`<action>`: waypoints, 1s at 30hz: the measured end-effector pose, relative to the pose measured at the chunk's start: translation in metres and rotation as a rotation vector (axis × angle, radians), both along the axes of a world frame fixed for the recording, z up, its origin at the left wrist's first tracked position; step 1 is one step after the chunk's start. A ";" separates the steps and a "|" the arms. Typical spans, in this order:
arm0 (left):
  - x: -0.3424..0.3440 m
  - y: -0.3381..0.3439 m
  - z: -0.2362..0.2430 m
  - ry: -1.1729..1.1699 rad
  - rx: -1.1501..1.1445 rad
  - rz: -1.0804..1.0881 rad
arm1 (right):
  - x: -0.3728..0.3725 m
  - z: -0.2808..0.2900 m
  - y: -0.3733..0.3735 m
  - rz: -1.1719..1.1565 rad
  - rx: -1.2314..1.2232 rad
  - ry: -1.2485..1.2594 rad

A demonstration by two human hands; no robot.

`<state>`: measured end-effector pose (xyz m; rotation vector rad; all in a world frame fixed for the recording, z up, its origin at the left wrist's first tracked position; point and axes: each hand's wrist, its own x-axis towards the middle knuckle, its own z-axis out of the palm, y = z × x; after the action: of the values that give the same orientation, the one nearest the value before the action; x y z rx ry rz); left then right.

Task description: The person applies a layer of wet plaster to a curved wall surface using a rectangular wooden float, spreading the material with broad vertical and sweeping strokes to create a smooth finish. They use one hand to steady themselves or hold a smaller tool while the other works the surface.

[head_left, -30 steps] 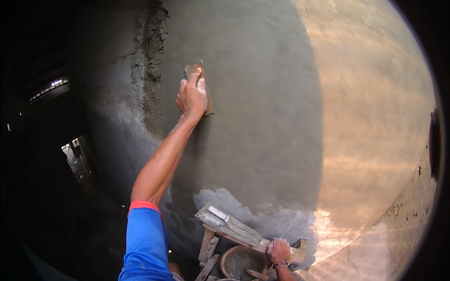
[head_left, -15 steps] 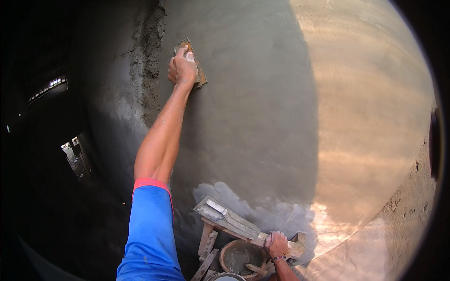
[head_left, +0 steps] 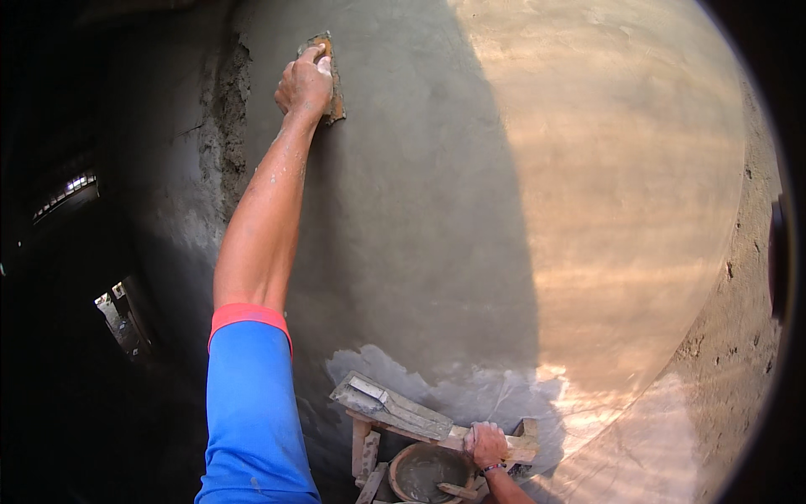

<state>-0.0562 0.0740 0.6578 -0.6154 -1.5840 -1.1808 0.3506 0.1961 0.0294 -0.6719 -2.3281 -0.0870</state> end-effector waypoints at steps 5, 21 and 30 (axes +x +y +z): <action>0.074 0.039 -0.113 0.194 -0.202 -0.145 | 0.006 -0.001 0.001 -0.036 -0.025 -0.005; 0.139 0.067 -0.074 0.331 -0.238 -0.175 | 0.006 0.000 0.003 -0.034 -0.052 -0.054; 0.093 0.038 0.048 0.124 -0.051 -0.088 | 0.007 0.003 0.001 0.017 -0.080 -0.015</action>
<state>0.0365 0.1118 0.7055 -0.7833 -1.4984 -1.1470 0.3571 0.1969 0.0328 -0.6927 -2.3617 0.0091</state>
